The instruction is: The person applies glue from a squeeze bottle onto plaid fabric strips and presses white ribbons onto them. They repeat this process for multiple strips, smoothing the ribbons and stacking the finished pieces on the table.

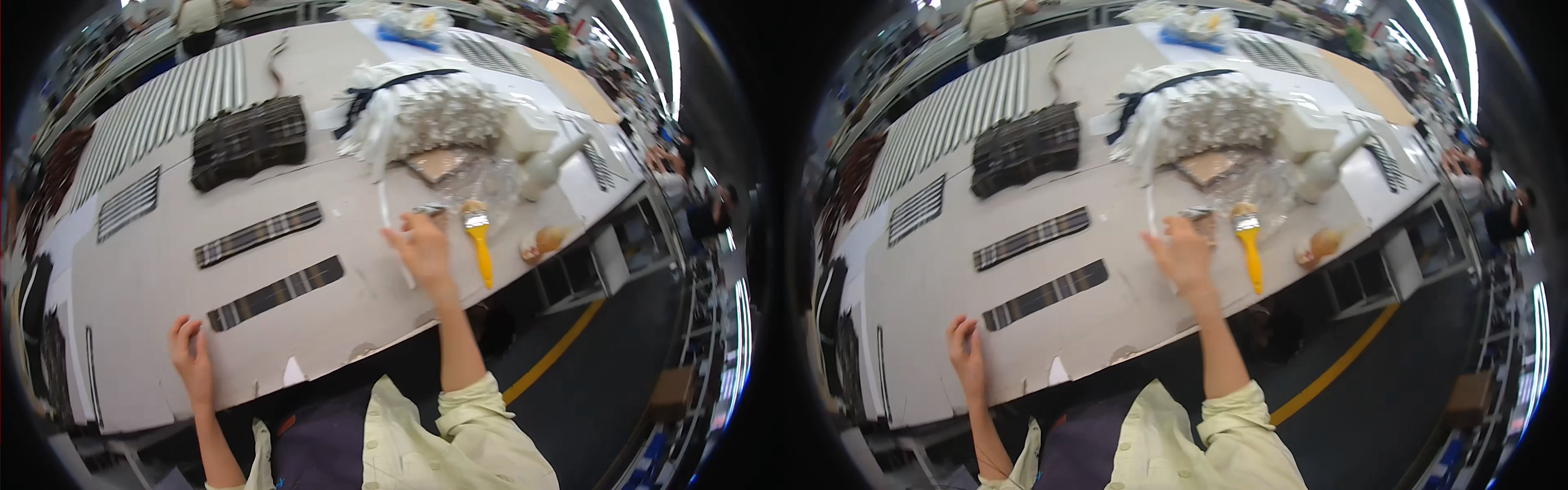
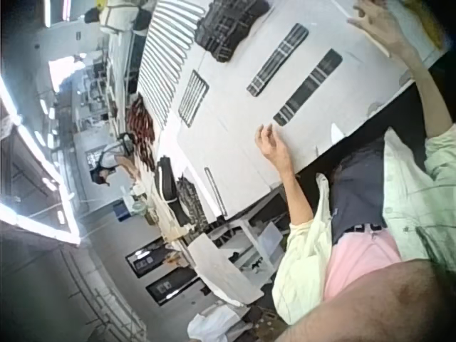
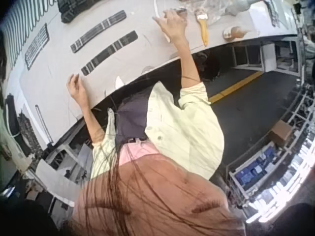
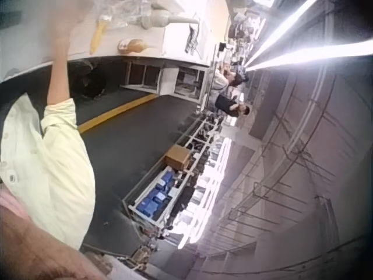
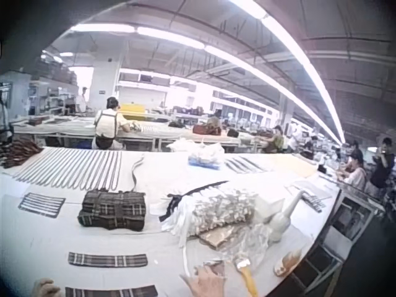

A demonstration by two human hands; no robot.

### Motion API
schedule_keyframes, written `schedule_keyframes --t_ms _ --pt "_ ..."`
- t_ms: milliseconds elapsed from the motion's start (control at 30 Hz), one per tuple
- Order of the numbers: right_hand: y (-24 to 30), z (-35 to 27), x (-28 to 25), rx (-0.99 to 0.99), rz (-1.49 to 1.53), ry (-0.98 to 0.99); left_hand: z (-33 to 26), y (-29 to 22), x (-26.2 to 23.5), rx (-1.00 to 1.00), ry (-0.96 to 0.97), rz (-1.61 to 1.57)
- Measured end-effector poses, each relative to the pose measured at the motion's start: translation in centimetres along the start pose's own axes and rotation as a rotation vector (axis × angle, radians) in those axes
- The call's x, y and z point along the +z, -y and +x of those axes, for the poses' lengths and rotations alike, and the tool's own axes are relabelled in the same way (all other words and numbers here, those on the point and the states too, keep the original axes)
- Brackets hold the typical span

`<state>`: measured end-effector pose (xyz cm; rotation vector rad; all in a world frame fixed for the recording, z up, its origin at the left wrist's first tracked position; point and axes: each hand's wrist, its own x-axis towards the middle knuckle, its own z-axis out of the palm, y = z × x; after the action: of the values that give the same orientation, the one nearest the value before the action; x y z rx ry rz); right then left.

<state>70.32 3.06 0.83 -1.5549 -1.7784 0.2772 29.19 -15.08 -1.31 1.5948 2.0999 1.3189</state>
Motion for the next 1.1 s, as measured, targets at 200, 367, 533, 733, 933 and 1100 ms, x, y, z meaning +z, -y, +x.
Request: schedule_keyframes --t_ms 200,367,533,733,933,1100 --pt "-1.2 0.9 5.0 -0.026 -0.269 -0.038 0.3 -1.1 0.4 -0.04 -0.099 -0.159" --pt "3.4 -1.0 -0.1 -0.063 0.092 -0.036 1.4 -9.2 3.8 0.069 0.141 -0.331" --pt "3.8 -1.9 -1.6 -0.059 0.097 -0.042 1.5 -16.9 11.1 -0.018 0.559 -0.707" --pt "1.7 -1.3 4.0 -0.069 -0.269 -0.048 0.9 -17.0 14.9 -0.079 0.595 -0.705" --pt "-0.7 -0.7 6.4 -0.026 -0.159 -0.005 0.6 -15.6 16.5 -0.164 0.654 -0.751" --pt "5.7 -3.5 -1.0 -0.088 0.251 -0.08 1.0 -18.1 15.9 -0.252 0.589 -0.774"
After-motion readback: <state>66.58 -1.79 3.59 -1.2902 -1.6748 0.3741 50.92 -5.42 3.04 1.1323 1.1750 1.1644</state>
